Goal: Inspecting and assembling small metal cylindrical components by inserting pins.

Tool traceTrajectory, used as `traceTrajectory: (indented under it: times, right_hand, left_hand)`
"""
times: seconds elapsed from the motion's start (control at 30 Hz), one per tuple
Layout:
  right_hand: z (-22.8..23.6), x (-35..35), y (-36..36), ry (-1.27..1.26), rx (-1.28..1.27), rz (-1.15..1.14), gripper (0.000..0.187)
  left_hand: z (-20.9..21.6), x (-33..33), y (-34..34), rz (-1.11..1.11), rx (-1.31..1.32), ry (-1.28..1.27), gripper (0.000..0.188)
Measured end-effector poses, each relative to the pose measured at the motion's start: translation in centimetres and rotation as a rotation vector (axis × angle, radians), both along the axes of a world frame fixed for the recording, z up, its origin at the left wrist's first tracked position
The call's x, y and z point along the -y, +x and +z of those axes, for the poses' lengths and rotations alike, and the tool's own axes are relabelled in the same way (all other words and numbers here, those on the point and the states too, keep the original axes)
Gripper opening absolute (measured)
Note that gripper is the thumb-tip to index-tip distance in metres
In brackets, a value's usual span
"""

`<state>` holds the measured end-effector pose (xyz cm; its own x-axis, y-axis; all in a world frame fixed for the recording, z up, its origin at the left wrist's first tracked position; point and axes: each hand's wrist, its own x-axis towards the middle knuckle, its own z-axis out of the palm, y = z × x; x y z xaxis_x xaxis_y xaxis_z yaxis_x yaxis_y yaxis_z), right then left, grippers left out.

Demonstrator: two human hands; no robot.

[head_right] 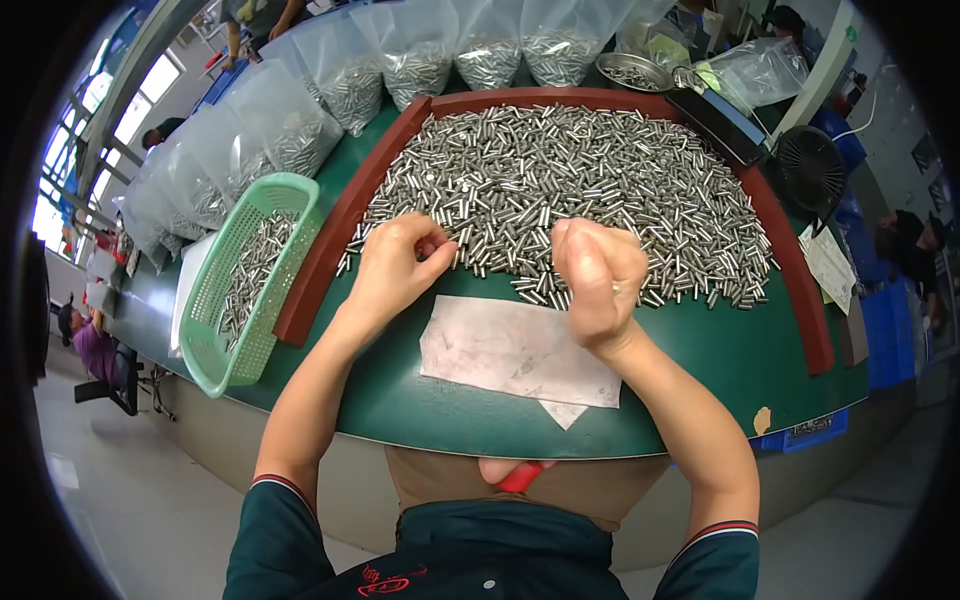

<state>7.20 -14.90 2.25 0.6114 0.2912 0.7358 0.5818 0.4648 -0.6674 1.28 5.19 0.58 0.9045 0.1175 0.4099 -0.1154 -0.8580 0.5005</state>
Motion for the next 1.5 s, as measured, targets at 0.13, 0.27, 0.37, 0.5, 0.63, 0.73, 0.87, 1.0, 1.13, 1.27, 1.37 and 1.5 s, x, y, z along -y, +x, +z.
traceTrajectory:
  times: [0.13,0.27,0.37,0.5,0.63,0.73,0.87,1.0,1.13,1.27,1.37,1.5]
  right_hand:
    - [0.2,0.1,-0.3,-0.056,0.071,0.020,0.027]
    - [0.2,0.1,-0.6,-0.032,0.127,0.014,0.024]
    - [-0.5,0.4,-0.6,-0.060,0.089,0.000,0.023]
    - [0.3,-0.4,0.0,-0.097,0.064,-0.007,0.024]
    - [-0.1,-0.4,0.0,-0.067,-0.064,-0.009,0.028]
    - [-0.4,-0.1,-0.3,-0.041,-0.128,-0.039,0.034]
    - [-1.0,0.9,-0.3,-0.072,-0.156,-0.052,0.036]
    - [-1.2,1.3,-0.5,-0.018,-0.318,0.017,0.032]
    - [-0.4,0.8,-1.5,0.045,-0.459,0.069,0.036]
    - [-0.2,0.9,-2.0,0.187,-0.664,0.279,0.038]
    - [-0.6,0.8,-1.7,0.160,-0.769,0.348,0.039]
    - [-1.1,0.8,-1.4,0.105,-0.819,0.387,0.040]
  left_hand:
    - [-0.8,0.4,-0.7,0.053,-0.054,0.012,0.015]
    - [-1.6,0.4,-0.7,0.019,-0.036,0.039,0.010]
    - [-1.5,0.7,-0.5,0.001,0.074,0.228,0.008]
    - [-0.8,1.4,0.2,0.011,0.038,0.390,0.009]
    - [-0.1,1.6,0.4,0.026,-0.046,0.439,0.008]
    - [-0.8,1.1,0.2,-0.007,0.017,0.481,0.005]
    - [-0.6,0.7,0.0,-0.004,-0.015,0.422,0.006]
    - [0.0,3.6,-1.0,-0.298,0.056,0.163,0.012]
    - [0.0,6.2,-1.8,-0.442,-0.016,0.275,0.015]
    - [0.6,6.3,-2.4,-0.419,-0.085,0.213,0.015]
    - [0.2,6.4,-2.3,-0.420,-0.090,0.171,0.015]
    - [-0.5,6.4,-2.3,-0.368,-0.070,0.113,0.014]
